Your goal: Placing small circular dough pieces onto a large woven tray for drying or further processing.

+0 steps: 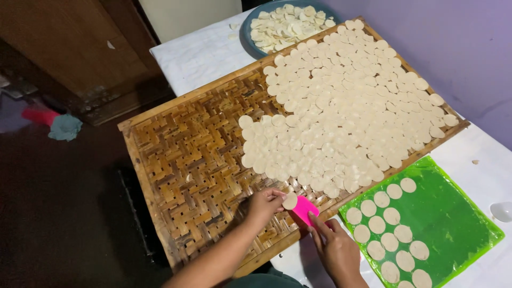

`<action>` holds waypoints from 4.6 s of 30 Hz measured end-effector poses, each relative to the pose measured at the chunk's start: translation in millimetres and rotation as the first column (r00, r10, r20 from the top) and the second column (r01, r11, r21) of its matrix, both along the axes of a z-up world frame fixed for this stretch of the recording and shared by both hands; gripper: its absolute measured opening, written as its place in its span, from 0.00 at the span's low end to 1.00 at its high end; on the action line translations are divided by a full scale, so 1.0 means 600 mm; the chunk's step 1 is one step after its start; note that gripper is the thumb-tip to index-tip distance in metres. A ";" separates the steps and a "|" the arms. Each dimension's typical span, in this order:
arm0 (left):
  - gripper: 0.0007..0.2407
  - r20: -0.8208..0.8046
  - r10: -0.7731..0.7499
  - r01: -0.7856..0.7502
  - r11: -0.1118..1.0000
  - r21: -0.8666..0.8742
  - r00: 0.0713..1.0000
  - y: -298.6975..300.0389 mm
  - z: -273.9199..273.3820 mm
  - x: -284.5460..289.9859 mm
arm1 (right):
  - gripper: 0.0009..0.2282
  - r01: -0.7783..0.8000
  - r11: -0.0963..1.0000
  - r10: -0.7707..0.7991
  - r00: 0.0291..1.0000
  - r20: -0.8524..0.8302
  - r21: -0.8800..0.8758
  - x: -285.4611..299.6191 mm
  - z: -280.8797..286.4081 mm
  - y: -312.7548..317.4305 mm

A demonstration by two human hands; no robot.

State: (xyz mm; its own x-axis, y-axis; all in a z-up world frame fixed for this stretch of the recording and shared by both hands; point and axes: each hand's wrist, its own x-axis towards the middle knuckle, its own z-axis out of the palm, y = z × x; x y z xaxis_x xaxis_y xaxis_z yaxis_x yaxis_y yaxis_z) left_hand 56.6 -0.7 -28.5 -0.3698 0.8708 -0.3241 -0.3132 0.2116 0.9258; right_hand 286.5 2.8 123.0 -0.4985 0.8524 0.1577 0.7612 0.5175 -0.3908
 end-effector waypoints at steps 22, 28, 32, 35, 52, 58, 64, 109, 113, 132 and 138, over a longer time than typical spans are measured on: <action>0.04 -0.806 0.292 -0.514 0.858 -0.017 0.515 0.018 0.200 -0.221 | 0.18 0.237 0.951 -0.211 0.967 0.140 -0.200 0.063 -0.054 0.004; 0.07 -0.867 0.287 -0.460 0.884 0.077 0.407 0.013 0.169 -0.235 | 0.17 0.253 0.948 -0.243 0.967 0.076 -0.191 0.082 -0.057 0.014; 0.14 -0.893 0.267 -0.380 0.917 0.120 0.363 0.000 0.190 -0.216 | 0.15 0.365 0.910 -0.354 0.931 0.085 -0.197 0.116 -0.040 0.043; 0.18 -0.883 0.292 -0.311 0.933 0.179 0.367 -0.008 0.172 -0.192 | 0.16 0.507 0.842 -0.489 0.862 0.134 -0.184 0.156 -0.030 0.076; 0.16 -0.831 0.089 0.065 0.987 0.148 0.550 -0.042 0.197 -0.006 | 0.16 0.686 0.727 -0.604 0.643 0.471 -0.005 0.259 -0.057 0.265; 0.15 -0.790 -0.043 0.096 0.995 0.020 0.612 -0.042 0.220 0.009 | 0.16 0.709 0.705 -0.598 0.610 0.520 -0.021 0.260 -0.067 0.290; 0.15 -0.802 -0.016 0.133 0.988 0.079 0.597 -0.039 0.205 0.014 | 0.17 0.749 0.654 -0.615 0.610 0.500 -0.110 0.242 -0.045 0.271; 0.05 -0.862 0.308 -0.235 0.945 0.228 0.402 0.038 0.152 -0.242 | 0.18 0.144 0.976 -0.123 0.983 0.134 -0.163 0.055 -0.005 0.020; 0.05 -0.883 0.284 -0.284 0.941 0.182 0.374 0.063 0.157 -0.265 | 0.18 0.154 0.968 -0.134 0.984 0.114 -0.198 0.069 -0.025 0.023; 0.25 -0.973 -0.010 -0.412 0.905 -0.106 0.229 0.073 0.203 -0.223 | 0.19 0.129 0.962 -0.135 0.991 -0.009 -0.240 0.094 -0.049 0.008; 0.27 -0.982 -0.014 -0.169 0.985 -0.046 0.186 0.020 0.250 -0.078 | 0.18 0.263 0.911 -0.250 0.965 0.080 -0.317 0.099 -0.028 0.013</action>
